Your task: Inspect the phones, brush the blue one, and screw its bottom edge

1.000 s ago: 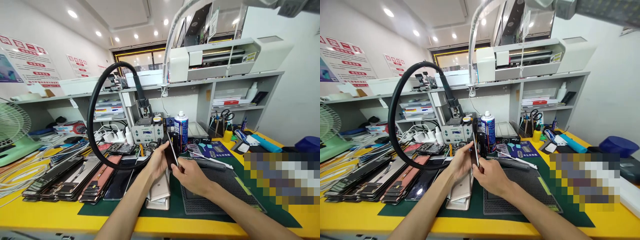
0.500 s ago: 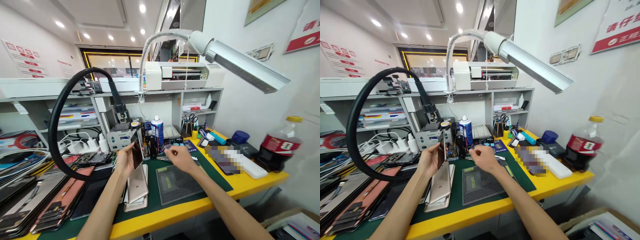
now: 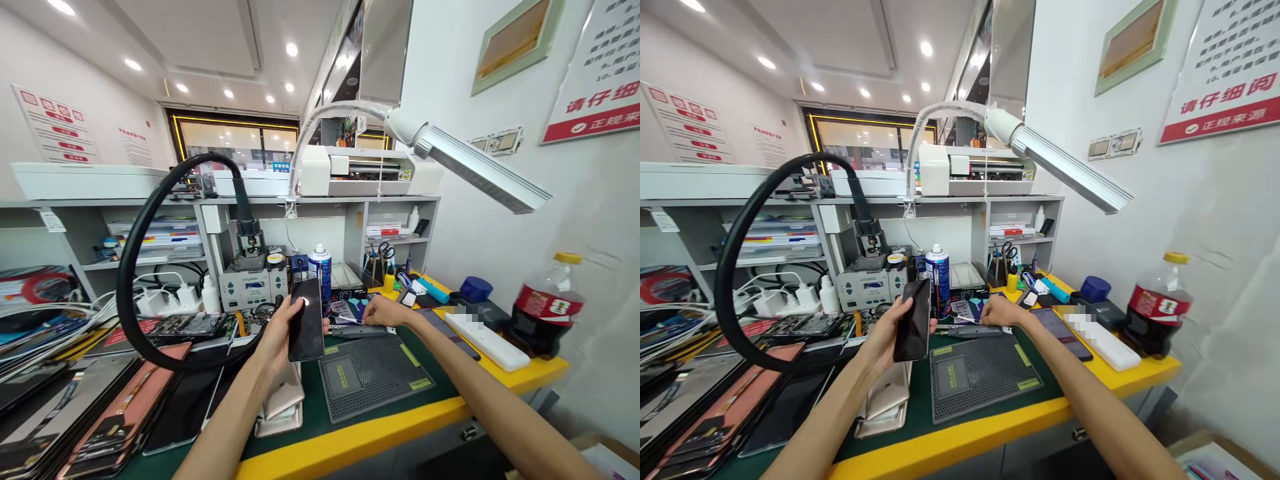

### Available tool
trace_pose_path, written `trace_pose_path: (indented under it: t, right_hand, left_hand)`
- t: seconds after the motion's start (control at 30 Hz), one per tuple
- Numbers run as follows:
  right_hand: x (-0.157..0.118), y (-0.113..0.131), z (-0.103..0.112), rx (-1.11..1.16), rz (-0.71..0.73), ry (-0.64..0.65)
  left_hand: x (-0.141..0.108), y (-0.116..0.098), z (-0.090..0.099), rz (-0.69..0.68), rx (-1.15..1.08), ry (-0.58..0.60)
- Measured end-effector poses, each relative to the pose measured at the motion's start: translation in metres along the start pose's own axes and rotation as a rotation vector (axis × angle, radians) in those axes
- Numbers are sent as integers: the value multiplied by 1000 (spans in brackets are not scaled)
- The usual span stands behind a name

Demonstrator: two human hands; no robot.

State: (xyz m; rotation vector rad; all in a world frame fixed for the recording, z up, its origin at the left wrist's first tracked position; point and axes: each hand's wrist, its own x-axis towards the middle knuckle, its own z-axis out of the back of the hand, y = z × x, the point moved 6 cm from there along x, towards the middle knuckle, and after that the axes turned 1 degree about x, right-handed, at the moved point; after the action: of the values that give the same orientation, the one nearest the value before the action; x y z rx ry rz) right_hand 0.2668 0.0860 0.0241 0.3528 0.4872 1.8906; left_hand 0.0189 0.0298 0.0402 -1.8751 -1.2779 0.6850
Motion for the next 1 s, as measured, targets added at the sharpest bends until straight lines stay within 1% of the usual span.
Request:
trace_pose_path:
  t: [0.1,0.2,0.27,0.33,0.4,0.43,0.47,0.53,0.6,0.67,0.73,0.83,0.9,1.0]
  right_hand:
    - [-7,1,9,17,27,-9]
    - [-23,13,28,109,73,-31]
    - [-30,31,37,403,99,2]
    - [-32,56,37,588,150,36]
    - [-31,83,18,642,168,148]
    - [-30,95,7,614,182,162]
    - [-29,106,-6,569,211,149]
    - [-30,121,-30,423,288,64]
    - [-33,129,-52,290,365,3]
    - [-36,129,-68,182,412,-36]
    - [-35,124,-74,103,418,-84]
    - [-30,115,-69,54,391,-159]
    - [-27,111,-67,46,379,-140]
    - [-25,109,-67,36,353,-47]
  left_hand:
    - [-1,-6,-3,-48,-29,42]
    - [0,-16,3,-38,-108,50]
    - [3,-22,8,-16,-180,65]
    - [5,-27,13,-17,-238,85]
    - [8,-29,19,-26,-264,90]
    - [9,-29,22,-25,-265,82]
    - [11,-28,25,-28,-259,65]
    - [13,-28,31,-41,-239,24]
    - [15,-28,34,-54,-219,-6]
    - [15,-28,35,-59,-206,-15]
    - [15,-27,33,-44,-199,-17]
    - [14,-26,30,-33,-210,-13]
    - [14,-25,30,-37,-220,-21]
    - [14,-24,30,-30,-206,-32]
